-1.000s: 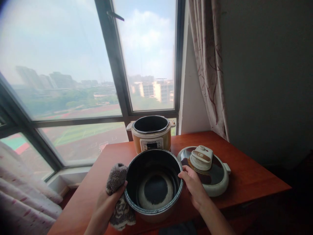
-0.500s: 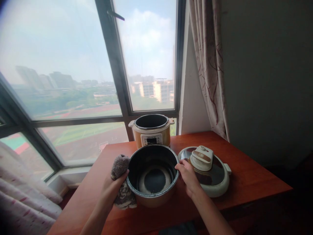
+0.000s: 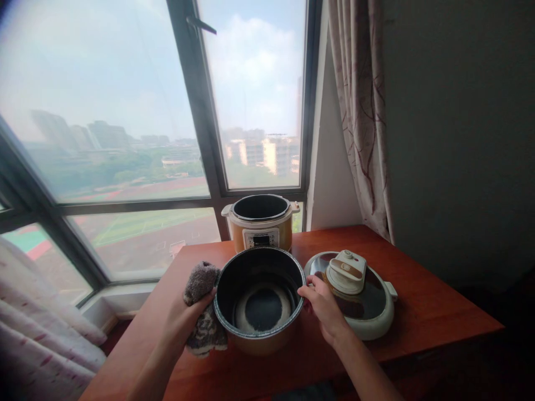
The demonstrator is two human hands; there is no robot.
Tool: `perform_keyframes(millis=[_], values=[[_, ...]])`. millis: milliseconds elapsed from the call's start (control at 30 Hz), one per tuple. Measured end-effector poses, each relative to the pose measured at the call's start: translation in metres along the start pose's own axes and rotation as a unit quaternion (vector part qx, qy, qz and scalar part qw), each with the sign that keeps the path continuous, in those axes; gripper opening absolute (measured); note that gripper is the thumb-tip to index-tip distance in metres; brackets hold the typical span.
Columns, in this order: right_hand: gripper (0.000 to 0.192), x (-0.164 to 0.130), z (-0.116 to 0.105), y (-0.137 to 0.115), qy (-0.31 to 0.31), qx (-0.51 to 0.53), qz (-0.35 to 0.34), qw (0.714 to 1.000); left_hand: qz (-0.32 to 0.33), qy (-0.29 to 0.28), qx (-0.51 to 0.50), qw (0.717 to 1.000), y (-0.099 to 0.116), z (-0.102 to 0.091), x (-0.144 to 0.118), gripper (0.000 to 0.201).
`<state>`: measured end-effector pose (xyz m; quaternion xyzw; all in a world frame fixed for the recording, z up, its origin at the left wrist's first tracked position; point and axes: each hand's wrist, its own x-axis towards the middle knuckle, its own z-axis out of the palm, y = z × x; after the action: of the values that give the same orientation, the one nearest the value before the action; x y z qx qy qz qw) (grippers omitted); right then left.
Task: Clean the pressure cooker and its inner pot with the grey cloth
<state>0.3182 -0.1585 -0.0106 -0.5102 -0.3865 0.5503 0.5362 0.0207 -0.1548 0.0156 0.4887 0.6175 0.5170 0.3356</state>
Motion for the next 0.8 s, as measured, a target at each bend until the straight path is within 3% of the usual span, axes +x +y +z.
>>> perform_keyframes(millis=[267,367,467,600,700,800], values=[[0.030,-0.001,-0.005,0.002,-0.049,-0.111,-0.012,0.992,0.119,0.075,0.041,0.989,0.030,-0.034,-0.002,0.060],[0.034,0.004,-0.020,-0.004,-0.022,-0.217,-0.069,0.974,0.107,0.086,-0.036,0.990,0.053,-0.034,-0.012,0.065],[0.034,0.008,-0.027,-0.024,0.039,-0.294,-0.165,0.941,0.051,0.047,-0.142,0.987,0.073,-0.029,-0.013,0.062],[0.034,0.000,-0.008,-0.058,0.034,-0.321,-0.260,0.910,-0.002,-0.021,-0.273,0.962,0.088,-0.011,0.003,0.061],[0.036,-0.013,0.021,-0.076,-0.043,-0.300,-0.290,0.908,-0.037,-0.057,-0.343,0.937,0.087,0.017,0.015,0.057],[0.040,-0.017,0.046,-0.081,-0.129,-0.249,-0.277,0.919,-0.065,-0.105,-0.386,0.914,0.079,0.051,0.015,0.055]])
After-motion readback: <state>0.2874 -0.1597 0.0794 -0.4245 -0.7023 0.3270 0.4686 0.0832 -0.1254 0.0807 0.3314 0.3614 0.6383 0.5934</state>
